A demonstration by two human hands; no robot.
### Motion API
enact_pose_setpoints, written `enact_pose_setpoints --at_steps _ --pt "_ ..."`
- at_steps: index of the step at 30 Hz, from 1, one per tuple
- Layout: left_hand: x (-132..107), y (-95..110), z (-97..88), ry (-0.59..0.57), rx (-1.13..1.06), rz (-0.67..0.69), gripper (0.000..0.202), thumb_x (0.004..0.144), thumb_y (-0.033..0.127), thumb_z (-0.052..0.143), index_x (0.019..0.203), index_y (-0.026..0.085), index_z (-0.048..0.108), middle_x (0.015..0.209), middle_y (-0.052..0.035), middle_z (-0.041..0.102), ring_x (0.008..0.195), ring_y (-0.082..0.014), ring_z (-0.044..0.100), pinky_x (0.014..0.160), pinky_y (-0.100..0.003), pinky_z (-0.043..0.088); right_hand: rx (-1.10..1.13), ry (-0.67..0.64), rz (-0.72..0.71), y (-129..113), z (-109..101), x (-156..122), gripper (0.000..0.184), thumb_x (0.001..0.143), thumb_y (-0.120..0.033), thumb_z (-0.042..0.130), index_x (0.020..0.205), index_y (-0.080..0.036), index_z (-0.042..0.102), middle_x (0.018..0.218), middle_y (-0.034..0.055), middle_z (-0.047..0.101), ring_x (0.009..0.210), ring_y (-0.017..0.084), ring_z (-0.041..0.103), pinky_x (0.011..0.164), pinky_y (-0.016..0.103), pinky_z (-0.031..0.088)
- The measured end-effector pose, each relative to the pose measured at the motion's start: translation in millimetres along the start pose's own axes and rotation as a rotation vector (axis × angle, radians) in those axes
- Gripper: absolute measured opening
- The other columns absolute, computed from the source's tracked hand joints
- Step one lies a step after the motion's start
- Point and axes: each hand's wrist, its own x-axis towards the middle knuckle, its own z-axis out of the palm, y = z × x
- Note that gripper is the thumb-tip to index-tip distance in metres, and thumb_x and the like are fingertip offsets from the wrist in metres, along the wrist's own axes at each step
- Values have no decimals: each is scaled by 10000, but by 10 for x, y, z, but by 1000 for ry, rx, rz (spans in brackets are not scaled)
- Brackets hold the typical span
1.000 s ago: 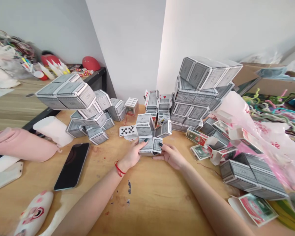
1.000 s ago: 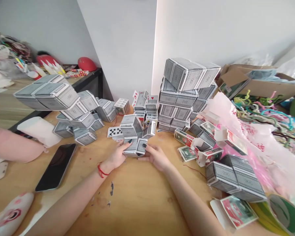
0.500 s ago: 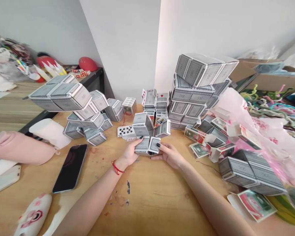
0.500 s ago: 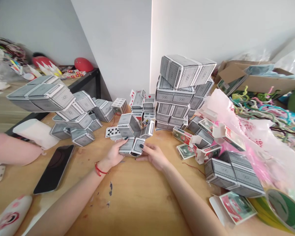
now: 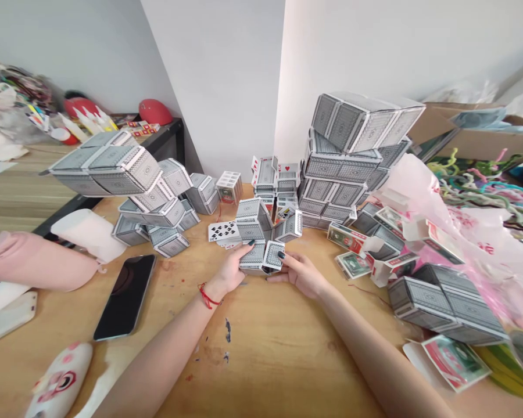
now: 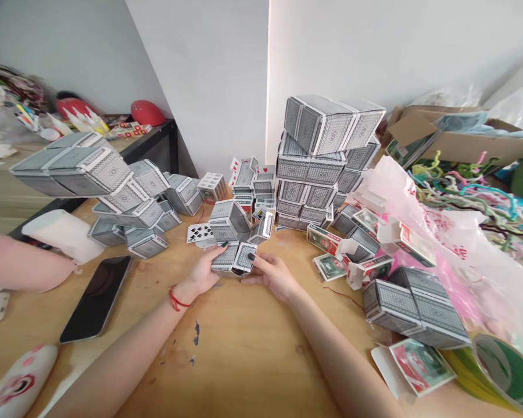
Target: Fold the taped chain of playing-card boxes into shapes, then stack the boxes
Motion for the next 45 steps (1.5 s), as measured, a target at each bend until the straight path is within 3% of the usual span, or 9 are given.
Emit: enact_pose_setpoints --at_steps 8,21,30,35,45 --pt "20 -8 -27 18 25 30 186 676 209 719 849 149 689 938 -37 732 964 -217 667 872 -301 512 -5 1 -7 20 -18 13 403 761 -431 699 998 -110 642 925 124 724 945 247 684 800 414 573" --pt "8 -11 8 12 9 22 152 664 197 723 795 149 659 892 -37 735 900 -213 684 819 -310 523 11 19 -7 27 -18 17 394 770 -443 686 979 -112 649 827 97 721 913 245 692 820 438 571" --pt "-34 5 45 28 66 18 282 625 233 750 887 153 682 925 -40 732 900 -219 677 780 -298 520 31 52 -4 37 -19 32 369 773 -449 671 953 -127 656 786 87 724 873 238 695 818 441 571" --pt "-44 20 74 -20 115 55 309 628 292 754 912 181 700 926 -50 730 922 -246 666 755 -322 526 41 85 1 21 -14 26 343 795 -438 644 964 -140 654 788 79 727 860 225 698 806 411 574" --pt "-68 22 90 -50 165 44 361 658 328 750 970 160 682 908 -45 730 916 -239 664 806 -340 502 73 197 26 35 -17 46 257 869 -375 557 942 -150 657 845 84 742 784 186 707 767 335 564"
